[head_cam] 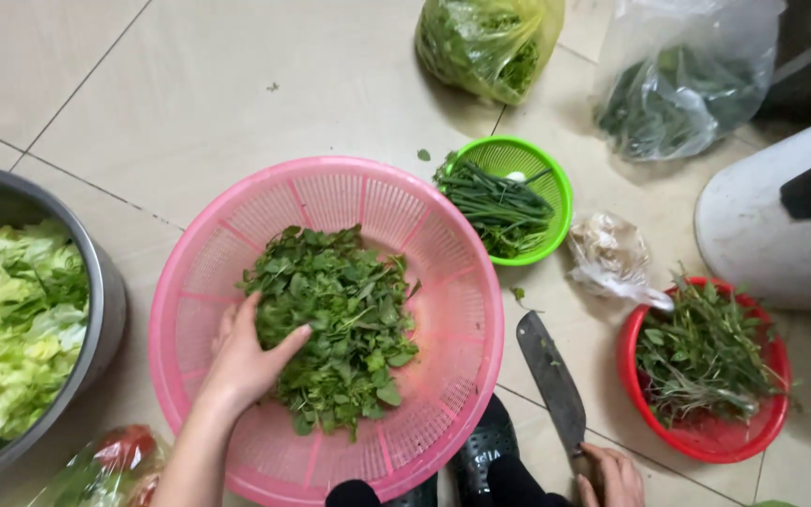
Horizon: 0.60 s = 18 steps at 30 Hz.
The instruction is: Sorting, trimming roots, and cutting various leafy vegetables including lettuce and scallions on the floor
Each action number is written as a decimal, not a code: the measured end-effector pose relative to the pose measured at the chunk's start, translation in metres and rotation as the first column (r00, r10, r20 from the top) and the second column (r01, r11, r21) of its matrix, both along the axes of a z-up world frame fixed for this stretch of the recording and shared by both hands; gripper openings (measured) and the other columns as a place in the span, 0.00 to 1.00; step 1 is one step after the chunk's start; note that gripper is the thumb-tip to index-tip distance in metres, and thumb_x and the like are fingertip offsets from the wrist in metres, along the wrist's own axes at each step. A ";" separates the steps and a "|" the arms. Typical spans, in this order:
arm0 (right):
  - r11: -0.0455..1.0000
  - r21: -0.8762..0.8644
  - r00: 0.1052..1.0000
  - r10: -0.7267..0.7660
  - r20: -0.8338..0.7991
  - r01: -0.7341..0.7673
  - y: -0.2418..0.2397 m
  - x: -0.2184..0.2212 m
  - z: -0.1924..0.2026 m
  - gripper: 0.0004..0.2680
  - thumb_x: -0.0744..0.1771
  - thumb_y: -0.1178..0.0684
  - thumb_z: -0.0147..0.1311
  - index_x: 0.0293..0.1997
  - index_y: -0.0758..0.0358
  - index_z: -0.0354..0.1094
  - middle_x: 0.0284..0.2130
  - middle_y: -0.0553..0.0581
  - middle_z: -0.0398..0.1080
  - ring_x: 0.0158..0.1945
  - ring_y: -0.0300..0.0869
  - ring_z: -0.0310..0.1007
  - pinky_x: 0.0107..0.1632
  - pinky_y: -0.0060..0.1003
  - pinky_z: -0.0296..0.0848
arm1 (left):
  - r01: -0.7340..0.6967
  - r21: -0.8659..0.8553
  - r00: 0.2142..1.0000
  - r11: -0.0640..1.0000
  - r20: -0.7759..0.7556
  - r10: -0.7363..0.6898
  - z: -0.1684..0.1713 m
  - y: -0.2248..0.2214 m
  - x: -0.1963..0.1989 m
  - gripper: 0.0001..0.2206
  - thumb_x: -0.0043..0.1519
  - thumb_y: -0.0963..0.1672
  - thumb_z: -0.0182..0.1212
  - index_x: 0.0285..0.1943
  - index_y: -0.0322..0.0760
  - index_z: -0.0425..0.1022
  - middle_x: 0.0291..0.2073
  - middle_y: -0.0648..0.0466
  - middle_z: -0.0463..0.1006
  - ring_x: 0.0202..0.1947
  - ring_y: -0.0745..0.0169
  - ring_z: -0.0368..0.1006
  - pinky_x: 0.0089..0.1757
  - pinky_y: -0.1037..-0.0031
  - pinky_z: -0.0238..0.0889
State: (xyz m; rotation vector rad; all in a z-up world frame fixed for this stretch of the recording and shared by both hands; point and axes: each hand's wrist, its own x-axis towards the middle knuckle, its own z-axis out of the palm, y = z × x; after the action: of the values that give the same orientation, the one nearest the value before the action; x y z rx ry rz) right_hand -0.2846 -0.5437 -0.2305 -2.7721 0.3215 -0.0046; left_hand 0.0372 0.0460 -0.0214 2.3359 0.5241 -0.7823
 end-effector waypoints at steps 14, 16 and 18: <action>0.607 0.628 0.820 0.566 0.088 -0.487 0.349 0.360 0.213 0.27 0.63 0.56 0.63 0.71 0.59 0.60 0.60 0.75 0.68 0.67 0.71 0.64 0.69 0.69 0.57 | -0.126 -0.154 0.974 0.980 0.167 0.151 -0.055 -0.004 -0.003 0.60 0.49 0.38 0.79 0.84 0.35 0.29 0.75 0.24 0.53 0.75 0.21 0.52 0.71 0.40 0.41; 0.721 0.575 0.820 0.554 -0.142 -0.387 0.371 0.389 0.179 0.34 0.61 0.48 0.68 0.77 0.49 0.52 0.68 0.76 0.55 0.71 0.76 0.53 0.72 0.70 0.51 | -0.151 -0.244 0.968 0.958 0.159 0.193 -0.071 -0.002 0.000 0.58 0.49 0.38 0.76 0.84 0.34 0.32 0.76 0.25 0.53 0.75 0.23 0.52 0.72 0.43 0.43; 0.820 0.488 0.787 0.501 -0.360 -0.299 0.386 0.404 0.147 0.43 0.59 0.41 0.72 0.82 0.39 0.43 0.75 0.76 0.41 0.76 0.80 0.41 0.75 0.72 0.45 | -0.174 -0.330 0.961 0.928 0.150 0.233 -0.099 0.001 0.005 0.56 0.48 0.37 0.73 0.84 0.33 0.35 0.76 0.26 0.52 0.75 0.25 0.53 0.73 0.47 0.45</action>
State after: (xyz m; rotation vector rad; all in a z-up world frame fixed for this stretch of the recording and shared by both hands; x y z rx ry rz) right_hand 0.1195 -0.1572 -0.0836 -2.3233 -0.1688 0.7774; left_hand 0.0417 0.0472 -0.1208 1.9956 0.5098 -0.5006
